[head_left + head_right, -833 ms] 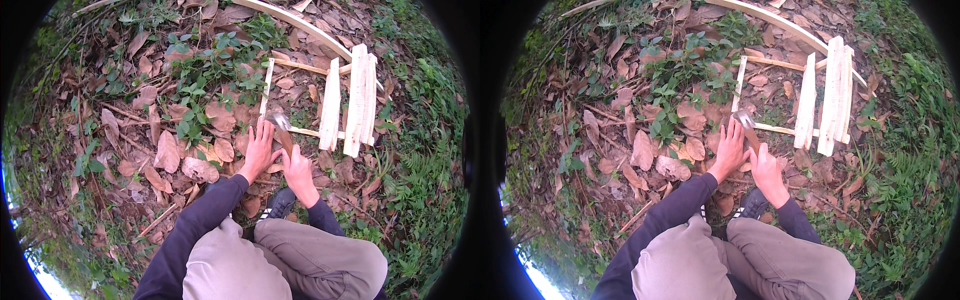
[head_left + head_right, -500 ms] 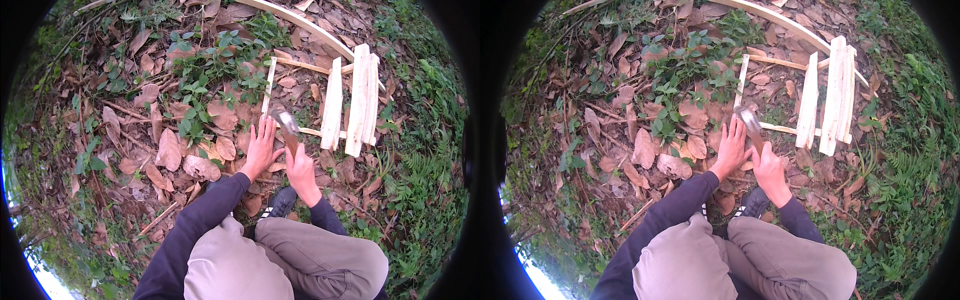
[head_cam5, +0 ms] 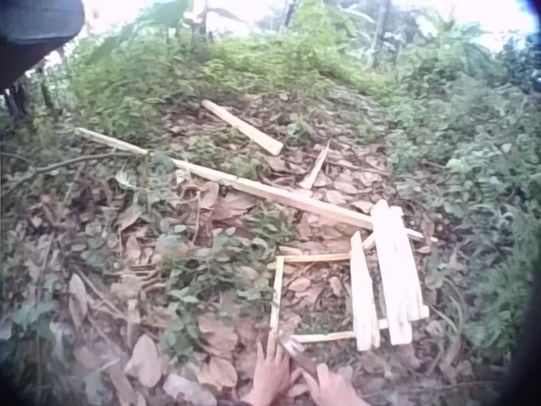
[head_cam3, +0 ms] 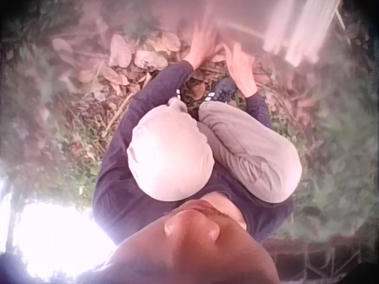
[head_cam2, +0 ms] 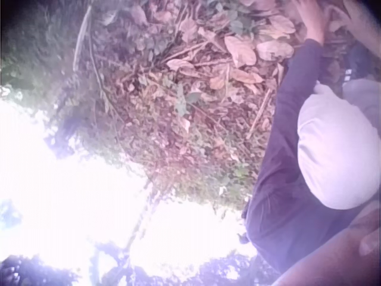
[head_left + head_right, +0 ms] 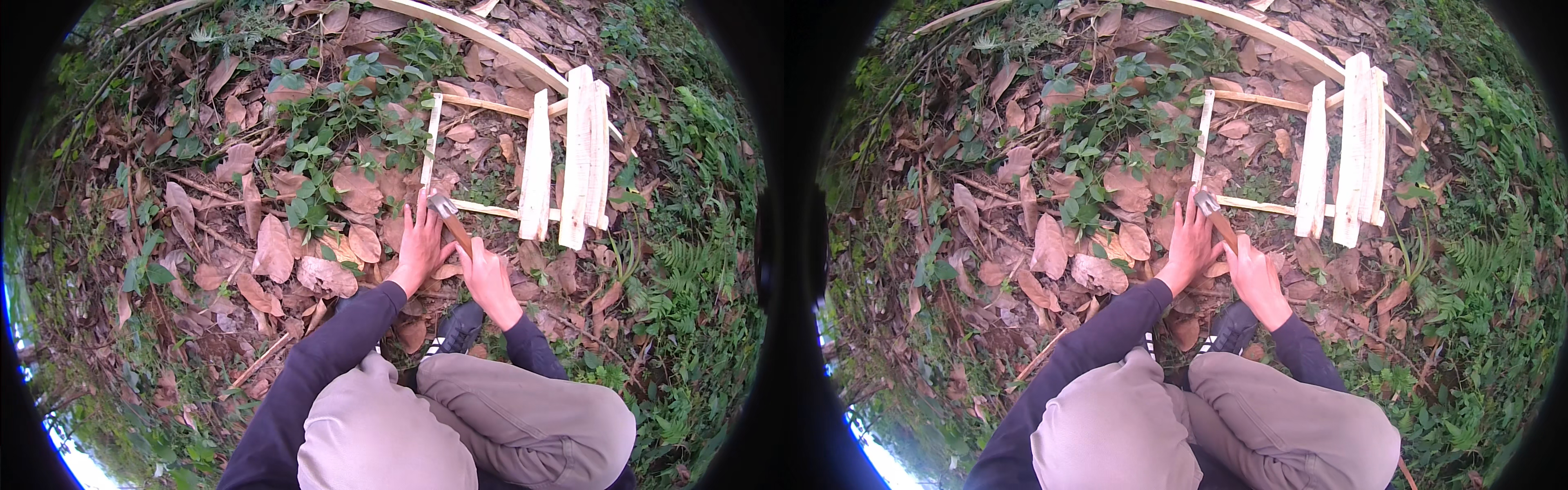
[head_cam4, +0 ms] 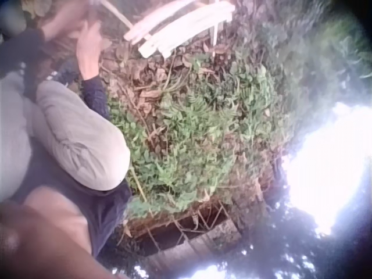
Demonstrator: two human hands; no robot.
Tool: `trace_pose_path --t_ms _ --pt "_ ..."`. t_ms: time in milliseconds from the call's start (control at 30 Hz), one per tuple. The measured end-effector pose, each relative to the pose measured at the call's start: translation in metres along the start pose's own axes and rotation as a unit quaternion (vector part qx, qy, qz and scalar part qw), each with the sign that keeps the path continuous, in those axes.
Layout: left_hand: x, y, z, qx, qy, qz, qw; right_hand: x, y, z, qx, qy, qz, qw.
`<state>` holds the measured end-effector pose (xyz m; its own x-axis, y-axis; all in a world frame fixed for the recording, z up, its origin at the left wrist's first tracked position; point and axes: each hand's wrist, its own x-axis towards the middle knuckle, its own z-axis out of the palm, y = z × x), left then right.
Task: The person assembles a small wooden frame using a hammer and nails. They position the wooden pieces on the ground, drive nails into the joints to secure them, and adjust the frame as needed.
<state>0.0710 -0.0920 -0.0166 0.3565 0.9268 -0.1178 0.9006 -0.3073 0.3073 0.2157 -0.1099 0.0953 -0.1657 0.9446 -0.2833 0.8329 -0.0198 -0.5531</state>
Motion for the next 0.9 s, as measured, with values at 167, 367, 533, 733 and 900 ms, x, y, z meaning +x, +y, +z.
trace_pose_path --t_ms 167,367,533,733,900 --pt "-0.002 0.003 0.001 0.016 -0.013 -0.012 1.0 -0.01 -0.023 -0.017 0.082 0.1 -0.026 0.991" --pt "0.0 0.004 -0.006 0.002 -0.067 -0.001 0.998 0.001 -0.005 -0.002 0.012 -0.022 0.018 1.0" --pt "-0.006 0.001 0.003 -0.007 -0.012 -0.012 1.0 -0.005 -0.024 -0.015 0.063 0.048 -0.011 0.997" --pt "-0.002 0.001 0.0 -0.046 0.026 -0.007 0.999 0.001 -0.017 -0.013 0.103 0.081 -0.022 0.991" --pt "-0.003 0.003 0.003 -0.022 -0.022 -0.009 0.999 0.009 -0.005 -0.005 0.012 0.011 0.01 1.0"
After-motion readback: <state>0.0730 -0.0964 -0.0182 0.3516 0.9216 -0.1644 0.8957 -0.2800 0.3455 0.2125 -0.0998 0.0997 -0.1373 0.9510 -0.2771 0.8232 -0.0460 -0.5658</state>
